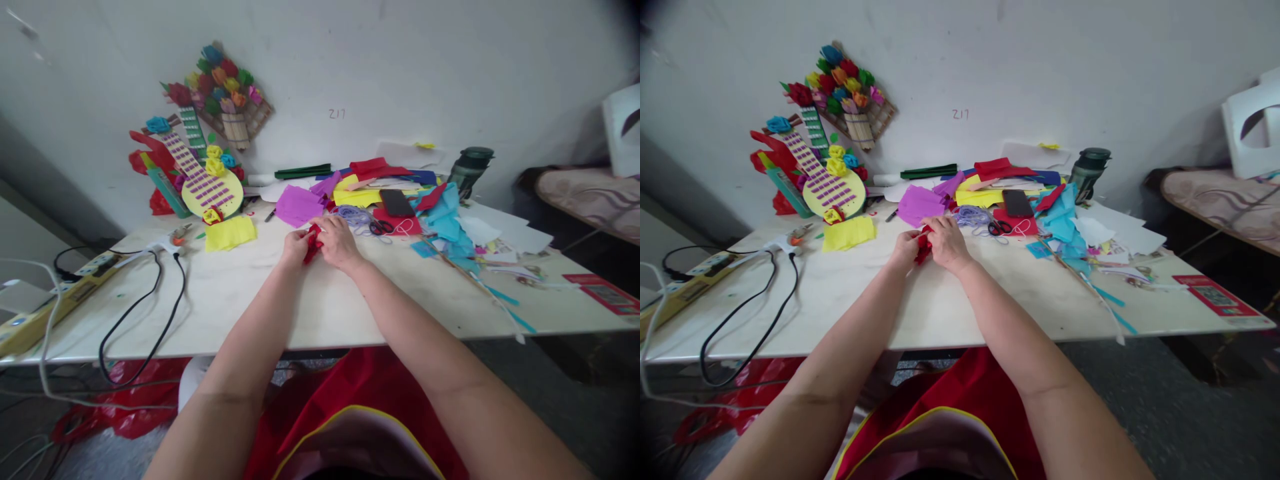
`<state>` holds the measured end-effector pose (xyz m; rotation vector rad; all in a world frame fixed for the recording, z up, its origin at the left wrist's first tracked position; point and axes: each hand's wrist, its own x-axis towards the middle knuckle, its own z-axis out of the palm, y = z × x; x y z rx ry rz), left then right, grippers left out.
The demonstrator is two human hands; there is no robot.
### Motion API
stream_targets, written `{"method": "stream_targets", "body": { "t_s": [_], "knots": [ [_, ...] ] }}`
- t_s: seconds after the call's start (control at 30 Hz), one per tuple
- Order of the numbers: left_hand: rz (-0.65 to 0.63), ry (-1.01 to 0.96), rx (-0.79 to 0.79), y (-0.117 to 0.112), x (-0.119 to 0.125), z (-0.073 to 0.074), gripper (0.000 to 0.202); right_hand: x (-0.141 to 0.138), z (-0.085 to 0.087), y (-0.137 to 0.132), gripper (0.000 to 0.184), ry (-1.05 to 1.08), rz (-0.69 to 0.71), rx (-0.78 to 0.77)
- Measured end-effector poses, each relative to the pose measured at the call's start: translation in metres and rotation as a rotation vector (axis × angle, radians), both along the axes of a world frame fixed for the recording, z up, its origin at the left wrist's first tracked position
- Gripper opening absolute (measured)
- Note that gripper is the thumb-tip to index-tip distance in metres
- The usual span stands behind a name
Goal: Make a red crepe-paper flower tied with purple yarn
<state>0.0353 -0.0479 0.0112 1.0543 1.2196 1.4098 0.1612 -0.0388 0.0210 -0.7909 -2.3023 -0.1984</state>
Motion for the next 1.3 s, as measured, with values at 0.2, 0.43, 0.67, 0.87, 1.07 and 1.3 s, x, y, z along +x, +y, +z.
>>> {"method": "stream_targets", "body": {
  "t_s": [0.2,0.43,0.67,0.87,1.07,1.3],
  "knots": [
    [-0.012,-0.180,0.010,0.000,-0.001,-0.002,0.012,-0.006,0.004,-0.010,0.031,-0.077,0.050,0.046],
    [-0.003,-0.176,-0.020,0.002,-0.001,-0.003,0.018,-0.001,-0.004,-0.001,0.020,0.031,-0.063,0.019],
    [-0.070,-0.209,-0.080,0.002,-0.004,-0.004,0.017,0.005,-0.009,0.008,0.018,0.019,-0.091,-0.045],
    [-0.127,-0.206,-0.131,0.002,-0.006,-0.004,0.020,0.004,-0.004,0.004,0.021,0.024,-0.047,-0.031],
    [-0.111,-0.181,-0.039,0.004,-0.004,-0.007,0.023,0.000,-0.003,0.000,0.024,-0.034,-0.020,0.044],
    [-0.087,-0.303,0.011,0.008,-0.004,-0.010,0.015,-0.007,-0.001,-0.004,0.032,-0.090,-0.003,0.169]
  ]
}}
